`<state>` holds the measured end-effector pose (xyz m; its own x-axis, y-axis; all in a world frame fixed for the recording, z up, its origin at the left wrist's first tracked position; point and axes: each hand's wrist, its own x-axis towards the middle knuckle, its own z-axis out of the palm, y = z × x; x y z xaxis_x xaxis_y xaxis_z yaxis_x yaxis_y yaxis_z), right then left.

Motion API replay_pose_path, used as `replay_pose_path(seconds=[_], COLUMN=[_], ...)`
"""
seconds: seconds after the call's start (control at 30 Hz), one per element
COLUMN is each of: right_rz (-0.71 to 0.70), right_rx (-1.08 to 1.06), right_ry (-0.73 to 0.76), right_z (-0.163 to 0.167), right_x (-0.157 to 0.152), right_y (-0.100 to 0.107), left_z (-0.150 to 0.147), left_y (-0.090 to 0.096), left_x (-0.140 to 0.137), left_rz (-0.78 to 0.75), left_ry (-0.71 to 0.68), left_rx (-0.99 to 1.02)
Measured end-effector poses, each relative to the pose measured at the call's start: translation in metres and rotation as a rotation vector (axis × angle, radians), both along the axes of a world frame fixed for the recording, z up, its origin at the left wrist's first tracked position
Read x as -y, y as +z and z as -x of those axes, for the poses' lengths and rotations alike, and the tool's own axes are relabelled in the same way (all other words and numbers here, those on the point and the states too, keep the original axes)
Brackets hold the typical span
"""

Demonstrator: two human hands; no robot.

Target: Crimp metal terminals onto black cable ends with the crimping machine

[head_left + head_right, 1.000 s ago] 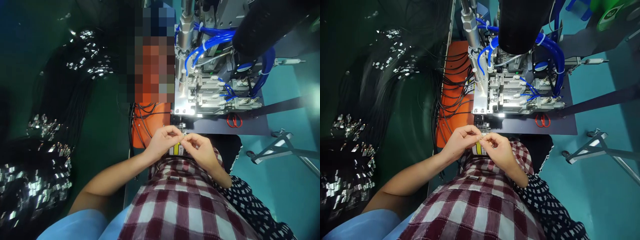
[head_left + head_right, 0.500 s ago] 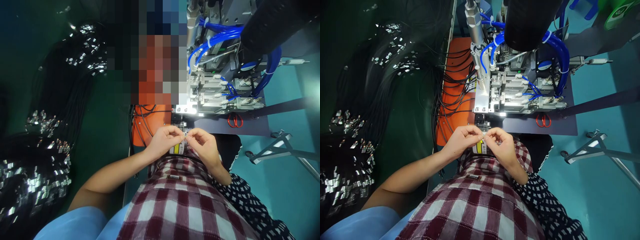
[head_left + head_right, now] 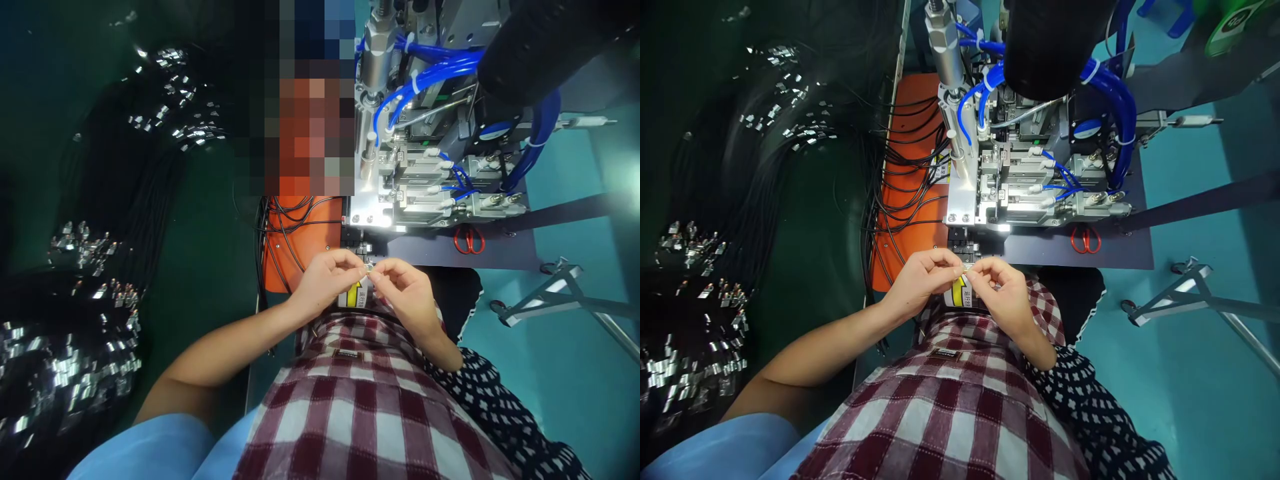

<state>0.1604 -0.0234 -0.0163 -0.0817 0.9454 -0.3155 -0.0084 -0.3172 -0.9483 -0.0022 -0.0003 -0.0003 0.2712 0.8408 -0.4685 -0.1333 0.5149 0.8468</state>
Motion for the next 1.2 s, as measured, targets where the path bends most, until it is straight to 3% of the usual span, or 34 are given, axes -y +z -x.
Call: replay_pose_path(seconds=[0.67, 0.93, 1.1, 1.2], right_rz=[-0.044, -0.206, -0.308, -0.268], right_rx=[0.028, 0.207, 0.285, 0.252], right_ry=[-0.050, -0.066, -0.032, -0.023], right_z=[0.0007, 0.0026, 0.0020, 0.0021], right_x=[0.0005, 0.0014, 0.0023, 0.0027], right_y=[-0.0034, -0.0035, -0.0053, -0.0060], left_z=[-0.0017, -0.0013, -0.0028, -0.0019], left_y=[-0.0019, 0.0005, 0.0001, -0.0029], left_x=[0.0021, 0.0018, 0.0032, 0.0067], left_rz=[0.007, -0.049, -0.142, -0.384], left_ry=[0.016, -0.001, -0.018, -0.023], left_rx=[0.019, -0.029, -0.105, -0.256])
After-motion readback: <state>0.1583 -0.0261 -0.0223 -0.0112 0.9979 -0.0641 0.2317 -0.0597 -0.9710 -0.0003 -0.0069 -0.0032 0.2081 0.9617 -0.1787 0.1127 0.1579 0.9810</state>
